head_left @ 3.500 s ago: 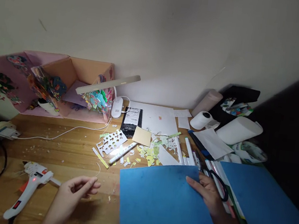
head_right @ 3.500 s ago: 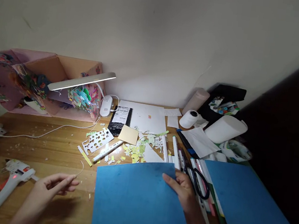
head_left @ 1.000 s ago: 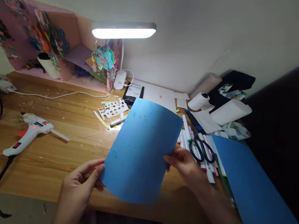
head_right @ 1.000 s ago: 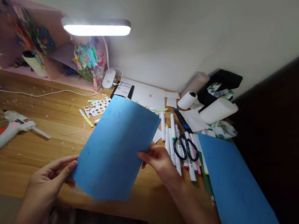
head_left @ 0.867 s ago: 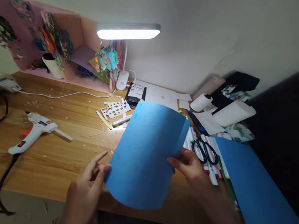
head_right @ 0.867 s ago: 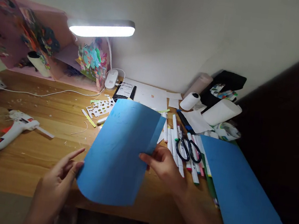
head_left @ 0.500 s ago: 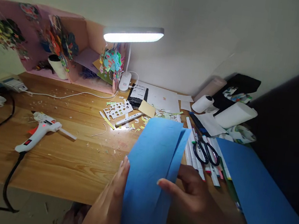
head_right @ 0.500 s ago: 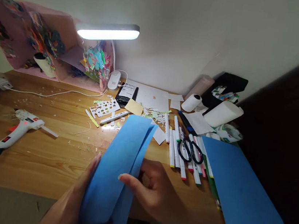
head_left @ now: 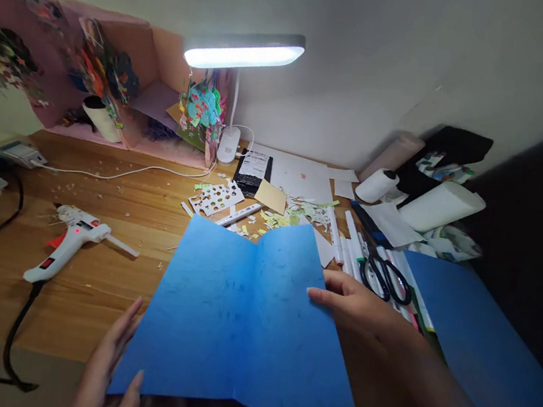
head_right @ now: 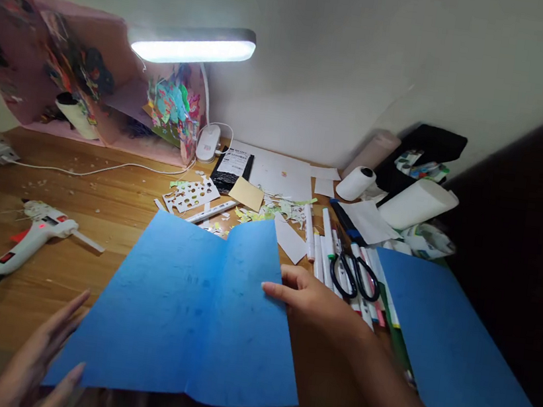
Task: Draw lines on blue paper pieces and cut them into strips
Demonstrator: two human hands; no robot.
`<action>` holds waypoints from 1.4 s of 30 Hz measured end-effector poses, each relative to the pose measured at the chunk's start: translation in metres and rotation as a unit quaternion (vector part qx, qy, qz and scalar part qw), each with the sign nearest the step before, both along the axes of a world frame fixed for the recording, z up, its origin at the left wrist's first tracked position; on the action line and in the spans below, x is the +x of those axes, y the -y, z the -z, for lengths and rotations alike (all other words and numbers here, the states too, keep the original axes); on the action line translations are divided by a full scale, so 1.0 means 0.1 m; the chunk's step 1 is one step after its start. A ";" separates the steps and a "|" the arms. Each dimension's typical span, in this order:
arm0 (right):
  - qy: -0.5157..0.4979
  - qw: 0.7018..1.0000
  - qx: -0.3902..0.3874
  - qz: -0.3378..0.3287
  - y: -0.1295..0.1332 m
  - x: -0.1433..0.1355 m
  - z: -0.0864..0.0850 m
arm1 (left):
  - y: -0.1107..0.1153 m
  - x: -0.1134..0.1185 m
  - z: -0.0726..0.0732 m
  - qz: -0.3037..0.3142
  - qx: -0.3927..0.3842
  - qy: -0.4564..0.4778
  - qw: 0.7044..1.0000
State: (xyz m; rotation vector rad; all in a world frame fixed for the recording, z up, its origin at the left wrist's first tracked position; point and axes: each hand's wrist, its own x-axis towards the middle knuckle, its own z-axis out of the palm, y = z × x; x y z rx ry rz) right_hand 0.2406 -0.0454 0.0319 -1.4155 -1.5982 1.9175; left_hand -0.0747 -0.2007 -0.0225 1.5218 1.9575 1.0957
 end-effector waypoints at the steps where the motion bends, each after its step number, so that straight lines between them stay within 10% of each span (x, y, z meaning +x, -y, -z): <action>1: 0.029 0.999 0.007 -0.017 -0.05 0.03 0.04 | -0.02 -0.01 0.01 0.025 0.006 -0.071 0.997; 5: 0.119 0.991 0.018 -0.058 -0.12 0.17 0.10 | -0.28 0.10 -0.08 0.207 0.043 -0.287 0.934; 9: 0.156 0.987 0.013 -0.038 -0.12 0.33 0.14 | -0.80 0.42 -0.15 0.408 0.021 -0.307 0.860; 19: 0.151 0.989 0.010 0.000 -0.09 0.39 0.47 | -1.49 0.60 0.06 0.347 0.002 -0.431 0.833; 42: 0.229 0.940 0.181 0.178 0.41 0.16 0.65 | -1.54 0.67 0.08 0.310 -0.005 -0.411 0.857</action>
